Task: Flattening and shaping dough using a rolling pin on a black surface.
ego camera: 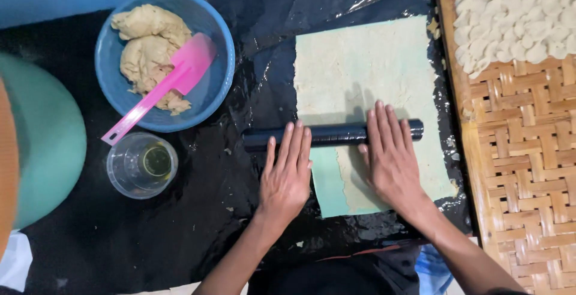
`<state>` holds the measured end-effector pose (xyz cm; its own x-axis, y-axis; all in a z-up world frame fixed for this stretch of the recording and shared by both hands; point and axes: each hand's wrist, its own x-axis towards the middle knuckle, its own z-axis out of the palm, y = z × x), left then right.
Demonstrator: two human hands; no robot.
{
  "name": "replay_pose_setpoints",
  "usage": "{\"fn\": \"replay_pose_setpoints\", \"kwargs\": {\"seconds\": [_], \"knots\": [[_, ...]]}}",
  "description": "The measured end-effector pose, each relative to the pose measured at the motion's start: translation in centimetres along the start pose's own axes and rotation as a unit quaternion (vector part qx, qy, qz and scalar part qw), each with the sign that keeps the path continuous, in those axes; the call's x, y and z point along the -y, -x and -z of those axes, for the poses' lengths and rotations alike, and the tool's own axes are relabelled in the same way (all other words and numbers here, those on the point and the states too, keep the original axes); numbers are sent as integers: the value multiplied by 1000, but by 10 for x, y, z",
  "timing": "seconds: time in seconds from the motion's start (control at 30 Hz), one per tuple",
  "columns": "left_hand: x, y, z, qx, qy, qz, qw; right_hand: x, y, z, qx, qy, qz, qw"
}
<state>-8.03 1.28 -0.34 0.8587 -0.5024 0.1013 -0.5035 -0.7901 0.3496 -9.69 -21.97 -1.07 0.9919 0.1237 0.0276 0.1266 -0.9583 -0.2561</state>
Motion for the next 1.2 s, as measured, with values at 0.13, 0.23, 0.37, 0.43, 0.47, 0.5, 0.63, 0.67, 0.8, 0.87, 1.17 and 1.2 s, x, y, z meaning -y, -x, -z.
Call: {"fn": "replay_pose_setpoints", "kwargs": {"seconds": [0.13, 0.23, 0.37, 0.43, 0.47, 0.5, 0.63, 0.67, 0.8, 0.87, 1.17, 1.2], "knots": [[-3, 20, 3, -8, -63, -25, 998, 10, 27, 14, 1, -7, 17, 1000], [-3, 26, 8, 1, -101, -49, 994, 19, 40, 26, -2, -6, 34, 999], [10, 30, -3, -52, 65, -52, 995, 28, 56, 35, -14, -103, 117, 988], [15, 13, 12, -103, 66, -75, 990, 28, 67, 29, -13, -129, 171, 977], [16, -2, 29, -79, 32, -81, 993, 27, 70, 23, 14, -114, 205, 972], [17, -17, 46, -54, -1, -86, 995, 25, 74, 17, 42, -98, 239, 965], [44, -49, 35, -54, 0, -132, 990, 24, 65, 10, 33, -55, 269, 961], [48, -57, 33, -16, 5, -134, 991, 27, 62, 8, 35, -48, 264, 963], [52, -78, 32, 5, 19, -137, 990, 35, 43, 4, 9, -79, 235, 969], [58, -88, 32, -17, 12, -138, 990, 33, 24, 15, -13, -105, 218, 970], [63, -142, 44, 26, 5, -109, 994, -49, -147, 16, -113, -27, 40, 992], [60, -146, 50, 83, -4, -62, 995, -52, -160, 14, -87, -10, 36, 996]]}}
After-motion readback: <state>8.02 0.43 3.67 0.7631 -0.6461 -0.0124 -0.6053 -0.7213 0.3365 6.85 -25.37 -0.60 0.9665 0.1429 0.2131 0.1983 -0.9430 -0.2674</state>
